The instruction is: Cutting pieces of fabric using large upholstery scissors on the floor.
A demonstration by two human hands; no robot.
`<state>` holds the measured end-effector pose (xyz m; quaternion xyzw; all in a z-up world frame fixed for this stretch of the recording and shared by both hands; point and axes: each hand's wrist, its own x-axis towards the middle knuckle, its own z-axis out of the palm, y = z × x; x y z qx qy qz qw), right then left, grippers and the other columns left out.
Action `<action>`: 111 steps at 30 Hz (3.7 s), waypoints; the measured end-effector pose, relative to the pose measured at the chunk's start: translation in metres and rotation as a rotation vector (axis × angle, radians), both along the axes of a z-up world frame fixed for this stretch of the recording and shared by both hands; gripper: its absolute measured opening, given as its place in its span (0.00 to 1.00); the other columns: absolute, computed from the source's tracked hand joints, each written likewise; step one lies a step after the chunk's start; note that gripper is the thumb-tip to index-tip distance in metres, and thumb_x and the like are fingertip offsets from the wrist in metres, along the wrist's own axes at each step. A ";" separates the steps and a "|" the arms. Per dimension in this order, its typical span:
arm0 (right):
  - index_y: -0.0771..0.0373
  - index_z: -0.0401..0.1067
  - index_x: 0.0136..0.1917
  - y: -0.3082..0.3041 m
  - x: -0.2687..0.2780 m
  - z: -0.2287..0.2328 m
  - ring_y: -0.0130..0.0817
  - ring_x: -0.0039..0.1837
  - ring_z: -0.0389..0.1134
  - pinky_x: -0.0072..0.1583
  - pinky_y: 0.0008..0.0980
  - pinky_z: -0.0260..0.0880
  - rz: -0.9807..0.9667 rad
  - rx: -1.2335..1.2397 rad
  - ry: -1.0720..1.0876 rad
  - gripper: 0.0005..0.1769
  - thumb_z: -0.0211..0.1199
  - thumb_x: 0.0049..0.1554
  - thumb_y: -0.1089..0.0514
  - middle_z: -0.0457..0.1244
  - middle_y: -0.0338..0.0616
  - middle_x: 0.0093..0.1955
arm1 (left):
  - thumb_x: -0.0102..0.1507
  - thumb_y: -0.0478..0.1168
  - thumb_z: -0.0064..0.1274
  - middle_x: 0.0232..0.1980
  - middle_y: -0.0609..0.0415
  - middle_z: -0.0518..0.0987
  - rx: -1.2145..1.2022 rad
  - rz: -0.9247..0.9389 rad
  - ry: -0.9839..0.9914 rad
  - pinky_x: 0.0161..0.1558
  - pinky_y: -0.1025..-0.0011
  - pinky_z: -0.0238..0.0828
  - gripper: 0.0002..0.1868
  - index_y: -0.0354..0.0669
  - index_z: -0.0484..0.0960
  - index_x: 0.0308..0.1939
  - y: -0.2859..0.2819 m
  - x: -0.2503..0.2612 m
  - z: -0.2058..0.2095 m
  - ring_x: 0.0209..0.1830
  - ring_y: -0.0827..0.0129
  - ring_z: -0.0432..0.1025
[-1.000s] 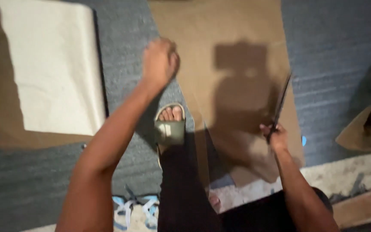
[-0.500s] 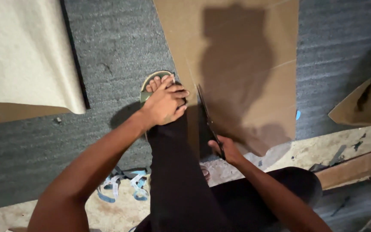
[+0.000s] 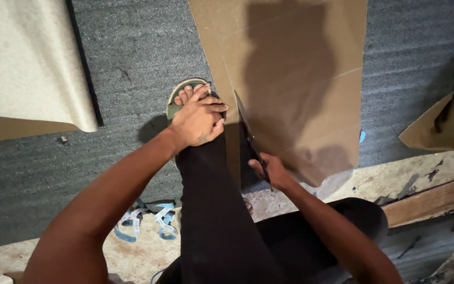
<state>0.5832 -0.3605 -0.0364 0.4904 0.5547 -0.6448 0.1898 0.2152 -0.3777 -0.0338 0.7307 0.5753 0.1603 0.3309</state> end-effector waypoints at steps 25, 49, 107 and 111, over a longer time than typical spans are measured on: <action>0.58 0.67 0.37 0.037 -0.087 0.015 0.20 0.33 0.56 0.35 0.27 0.58 -0.044 0.138 0.044 0.22 0.61 0.61 0.40 0.57 0.29 0.29 | 0.59 0.55 0.44 0.59 0.59 0.82 0.015 -0.036 0.060 0.76 0.50 0.41 0.23 0.45 0.89 0.37 0.000 -0.003 0.003 0.64 0.60 0.69; 0.60 0.66 0.34 0.085 -0.155 0.015 0.22 0.31 0.59 0.34 0.28 0.57 -0.037 0.120 0.047 0.27 0.60 0.61 0.36 0.57 0.31 0.26 | 0.58 0.56 0.45 0.55 0.59 0.83 0.006 -0.011 -0.011 0.77 0.52 0.40 0.22 0.48 0.90 0.34 -0.002 -0.003 0.005 0.64 0.61 0.68; 0.63 0.72 0.51 0.217 -0.126 0.021 0.47 0.48 0.72 0.48 0.41 0.71 -0.177 0.961 0.096 0.13 0.61 0.51 0.67 0.67 0.51 0.46 | 0.48 0.31 0.55 0.56 0.49 0.77 0.198 0.625 0.218 0.58 0.62 0.67 0.27 0.41 0.80 0.53 0.071 -0.010 -0.006 0.60 0.56 0.70; 0.62 0.75 0.52 0.228 -0.108 -0.010 0.52 0.51 0.72 0.54 0.45 0.71 -0.042 1.197 -0.029 0.13 0.60 0.53 0.70 0.69 0.57 0.48 | 0.56 0.32 0.56 0.50 0.50 0.76 0.181 0.540 0.162 0.56 0.62 0.68 0.18 0.41 0.81 0.51 0.073 -0.008 -0.019 0.55 0.58 0.71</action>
